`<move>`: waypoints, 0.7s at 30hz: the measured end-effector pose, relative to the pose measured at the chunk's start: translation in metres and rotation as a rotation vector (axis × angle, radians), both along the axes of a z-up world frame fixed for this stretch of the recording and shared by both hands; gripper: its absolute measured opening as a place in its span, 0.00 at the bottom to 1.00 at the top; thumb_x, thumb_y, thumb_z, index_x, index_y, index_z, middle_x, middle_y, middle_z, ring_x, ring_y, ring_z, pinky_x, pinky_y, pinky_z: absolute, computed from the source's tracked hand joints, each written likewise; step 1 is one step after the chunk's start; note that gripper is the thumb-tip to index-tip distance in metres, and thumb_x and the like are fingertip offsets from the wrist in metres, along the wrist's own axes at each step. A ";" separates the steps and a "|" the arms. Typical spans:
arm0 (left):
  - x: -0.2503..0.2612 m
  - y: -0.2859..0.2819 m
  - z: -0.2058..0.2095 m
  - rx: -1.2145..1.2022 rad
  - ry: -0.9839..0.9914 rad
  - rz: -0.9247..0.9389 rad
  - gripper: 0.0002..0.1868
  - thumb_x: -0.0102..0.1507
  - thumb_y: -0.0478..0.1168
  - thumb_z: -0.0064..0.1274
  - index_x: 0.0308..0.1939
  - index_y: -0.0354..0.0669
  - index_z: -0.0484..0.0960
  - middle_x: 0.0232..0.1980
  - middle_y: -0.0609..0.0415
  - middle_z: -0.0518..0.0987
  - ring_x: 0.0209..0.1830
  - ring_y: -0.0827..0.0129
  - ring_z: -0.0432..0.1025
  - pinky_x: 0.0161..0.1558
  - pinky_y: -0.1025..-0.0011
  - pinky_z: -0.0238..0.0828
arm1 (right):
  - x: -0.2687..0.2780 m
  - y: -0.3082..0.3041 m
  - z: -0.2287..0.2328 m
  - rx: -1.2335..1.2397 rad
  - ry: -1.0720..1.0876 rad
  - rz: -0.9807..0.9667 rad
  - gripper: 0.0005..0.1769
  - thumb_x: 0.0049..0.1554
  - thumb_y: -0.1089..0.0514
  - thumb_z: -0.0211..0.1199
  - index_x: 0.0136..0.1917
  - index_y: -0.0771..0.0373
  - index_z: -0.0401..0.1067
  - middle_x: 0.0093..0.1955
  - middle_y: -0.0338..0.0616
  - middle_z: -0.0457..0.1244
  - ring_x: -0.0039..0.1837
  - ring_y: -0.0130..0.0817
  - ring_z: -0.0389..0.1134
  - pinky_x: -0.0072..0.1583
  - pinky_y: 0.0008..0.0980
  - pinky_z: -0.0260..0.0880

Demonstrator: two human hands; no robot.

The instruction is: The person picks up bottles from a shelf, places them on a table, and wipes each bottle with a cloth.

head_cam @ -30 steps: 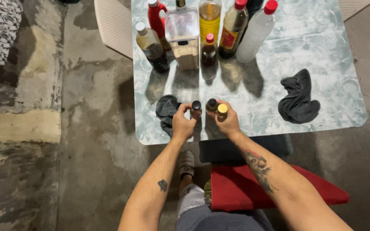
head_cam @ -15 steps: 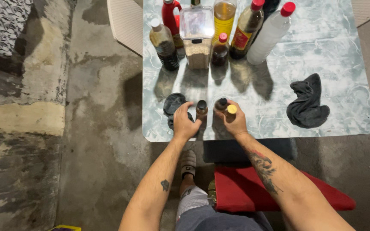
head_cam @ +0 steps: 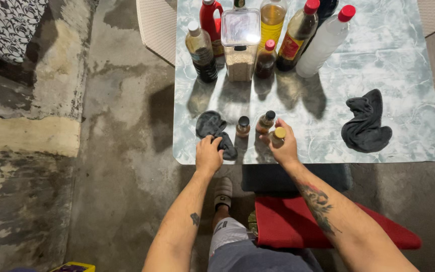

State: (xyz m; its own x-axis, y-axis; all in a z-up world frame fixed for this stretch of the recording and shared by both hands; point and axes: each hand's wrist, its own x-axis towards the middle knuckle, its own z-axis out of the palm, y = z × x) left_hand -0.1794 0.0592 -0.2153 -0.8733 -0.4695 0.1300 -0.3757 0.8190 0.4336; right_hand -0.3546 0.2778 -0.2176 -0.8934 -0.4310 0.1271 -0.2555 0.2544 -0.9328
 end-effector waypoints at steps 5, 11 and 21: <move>0.005 -0.002 -0.003 0.114 -0.022 0.081 0.19 0.55 0.39 0.64 0.50 0.45 0.83 0.52 0.49 0.77 0.57 0.51 0.70 0.57 0.57 0.64 | 0.012 0.020 0.000 0.083 0.214 -0.010 0.50 0.43 0.62 0.77 0.74 0.70 0.57 0.66 0.58 0.57 0.66 0.46 0.62 0.64 0.40 0.68; 0.011 0.018 0.012 0.396 0.339 0.123 0.12 0.58 0.40 0.66 0.42 0.39 0.82 0.41 0.48 0.78 0.41 0.55 0.74 0.43 0.64 0.71 | 0.049 0.039 -0.028 0.192 0.095 -0.228 0.28 0.54 0.56 0.76 0.60 0.65 0.64 0.53 0.50 0.59 0.53 0.40 0.64 0.56 0.37 0.68; 0.004 0.099 0.041 0.965 0.401 0.207 0.10 0.57 0.39 0.69 0.35 0.38 0.84 0.28 0.63 0.71 0.27 0.81 0.61 0.29 0.77 0.60 | 0.091 0.018 0.039 -0.077 -0.184 0.434 0.39 0.48 0.63 0.72 0.70 0.67 0.60 0.63 0.50 0.62 0.64 0.39 0.66 0.62 0.33 0.68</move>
State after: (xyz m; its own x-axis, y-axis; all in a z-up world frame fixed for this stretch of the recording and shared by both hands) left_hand -0.1757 0.1577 -0.1743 -0.7405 -0.6619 -0.1160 -0.1540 -0.0009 0.9881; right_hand -0.2638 0.2956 -0.1783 -0.6436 -0.7648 0.0298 -0.1516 0.0893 -0.9844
